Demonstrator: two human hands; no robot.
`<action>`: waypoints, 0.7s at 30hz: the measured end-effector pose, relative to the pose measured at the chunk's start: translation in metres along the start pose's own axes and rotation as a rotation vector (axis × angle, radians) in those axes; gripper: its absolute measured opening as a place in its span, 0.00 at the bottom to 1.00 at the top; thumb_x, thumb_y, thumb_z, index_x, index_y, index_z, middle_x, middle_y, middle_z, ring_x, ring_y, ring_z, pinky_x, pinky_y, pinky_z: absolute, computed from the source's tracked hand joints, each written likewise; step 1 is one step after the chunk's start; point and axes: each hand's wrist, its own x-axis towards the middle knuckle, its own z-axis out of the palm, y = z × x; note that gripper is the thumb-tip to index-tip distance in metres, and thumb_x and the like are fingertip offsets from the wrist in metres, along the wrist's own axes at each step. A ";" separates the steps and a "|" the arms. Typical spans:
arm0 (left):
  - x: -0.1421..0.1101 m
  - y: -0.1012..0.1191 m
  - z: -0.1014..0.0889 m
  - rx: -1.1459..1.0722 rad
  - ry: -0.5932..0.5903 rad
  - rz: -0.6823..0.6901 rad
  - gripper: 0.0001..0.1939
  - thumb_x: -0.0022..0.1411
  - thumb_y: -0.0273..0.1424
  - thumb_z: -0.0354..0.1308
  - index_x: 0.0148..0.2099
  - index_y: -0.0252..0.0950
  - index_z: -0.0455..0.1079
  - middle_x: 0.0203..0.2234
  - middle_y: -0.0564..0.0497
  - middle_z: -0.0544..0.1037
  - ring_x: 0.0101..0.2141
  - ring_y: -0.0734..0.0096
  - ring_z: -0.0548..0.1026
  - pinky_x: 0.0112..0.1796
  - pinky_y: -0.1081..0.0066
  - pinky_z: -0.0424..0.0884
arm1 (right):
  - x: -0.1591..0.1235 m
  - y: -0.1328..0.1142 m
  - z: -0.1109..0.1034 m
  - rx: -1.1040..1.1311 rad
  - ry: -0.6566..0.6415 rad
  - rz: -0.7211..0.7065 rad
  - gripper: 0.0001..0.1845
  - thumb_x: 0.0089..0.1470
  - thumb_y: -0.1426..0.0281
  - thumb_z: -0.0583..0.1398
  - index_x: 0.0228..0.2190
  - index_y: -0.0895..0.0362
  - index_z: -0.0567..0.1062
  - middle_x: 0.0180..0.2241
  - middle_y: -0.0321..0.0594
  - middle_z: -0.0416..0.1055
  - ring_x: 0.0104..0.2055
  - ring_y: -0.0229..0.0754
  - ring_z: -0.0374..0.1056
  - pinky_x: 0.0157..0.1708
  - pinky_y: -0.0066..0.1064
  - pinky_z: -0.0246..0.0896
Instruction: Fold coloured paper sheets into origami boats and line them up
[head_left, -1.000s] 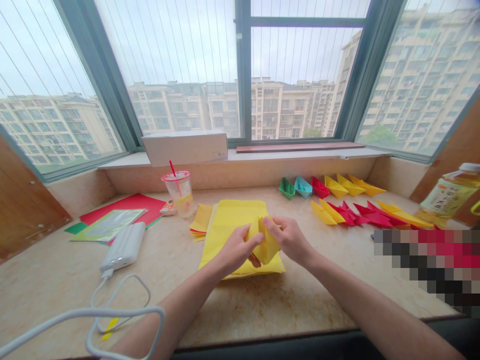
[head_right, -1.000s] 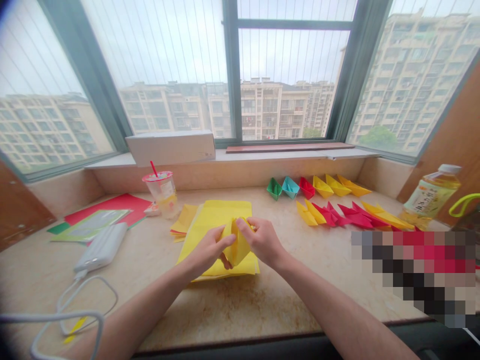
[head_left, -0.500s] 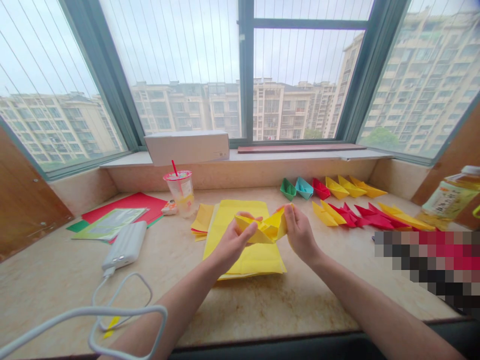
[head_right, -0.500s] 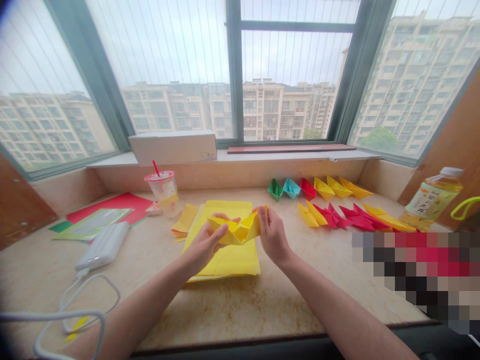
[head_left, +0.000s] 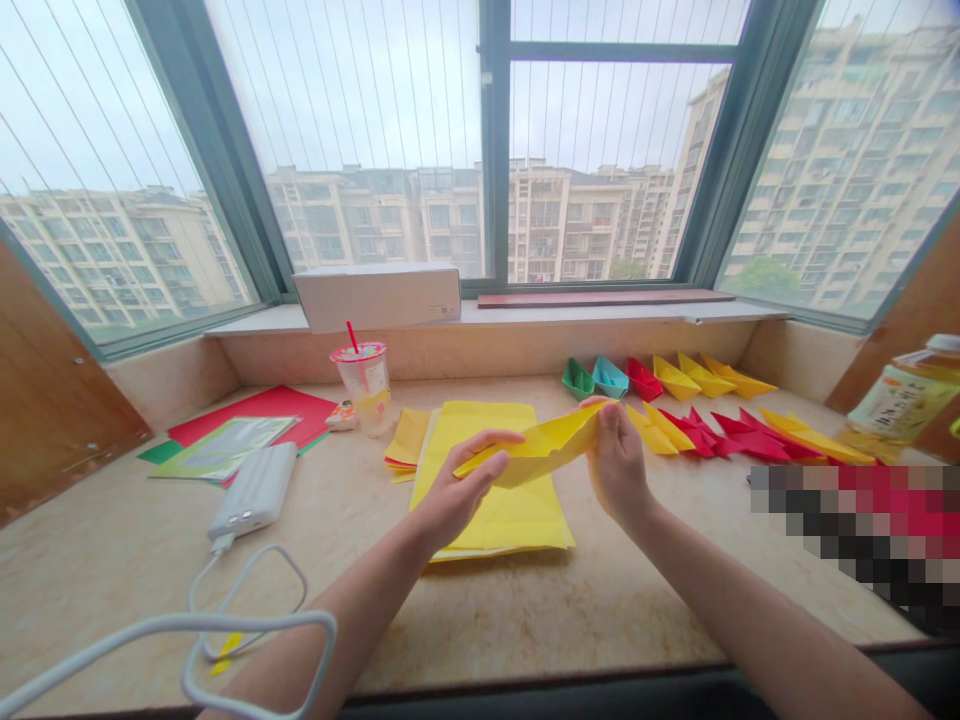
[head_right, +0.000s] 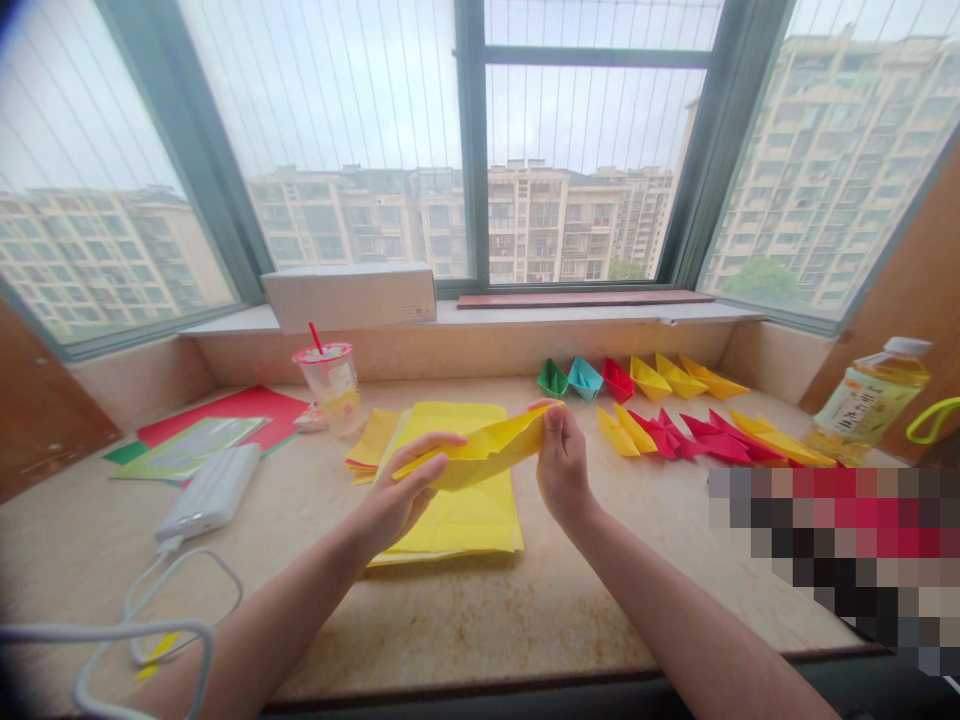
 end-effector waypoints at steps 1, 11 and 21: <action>0.000 0.000 0.000 0.025 -0.007 0.010 0.20 0.59 0.43 0.62 0.49 0.37 0.76 0.44 0.44 0.80 0.47 0.56 0.76 0.44 0.67 0.70 | 0.001 0.002 -0.001 0.028 0.000 0.015 0.23 0.61 0.46 0.49 0.38 0.53 0.68 0.29 0.39 0.69 0.29 0.42 0.66 0.28 0.31 0.61; 0.004 -0.005 0.001 0.263 0.040 0.123 0.22 0.67 0.42 0.53 0.58 0.38 0.72 0.55 0.46 0.75 0.56 0.56 0.70 0.59 0.62 0.62 | 0.003 -0.005 0.001 0.202 -0.309 0.114 0.21 0.57 0.52 0.60 0.46 0.50 0.68 0.38 0.38 0.73 0.35 0.41 0.70 0.32 0.29 0.66; 0.000 0.011 -0.008 0.241 -0.283 0.084 0.23 0.68 0.45 0.51 0.59 0.40 0.71 0.58 0.44 0.71 0.59 0.51 0.67 0.59 0.55 0.60 | 0.006 -0.010 0.000 0.154 -0.294 0.079 0.23 0.50 0.54 0.67 0.41 0.53 0.69 0.33 0.36 0.73 0.32 0.40 0.69 0.31 0.29 0.67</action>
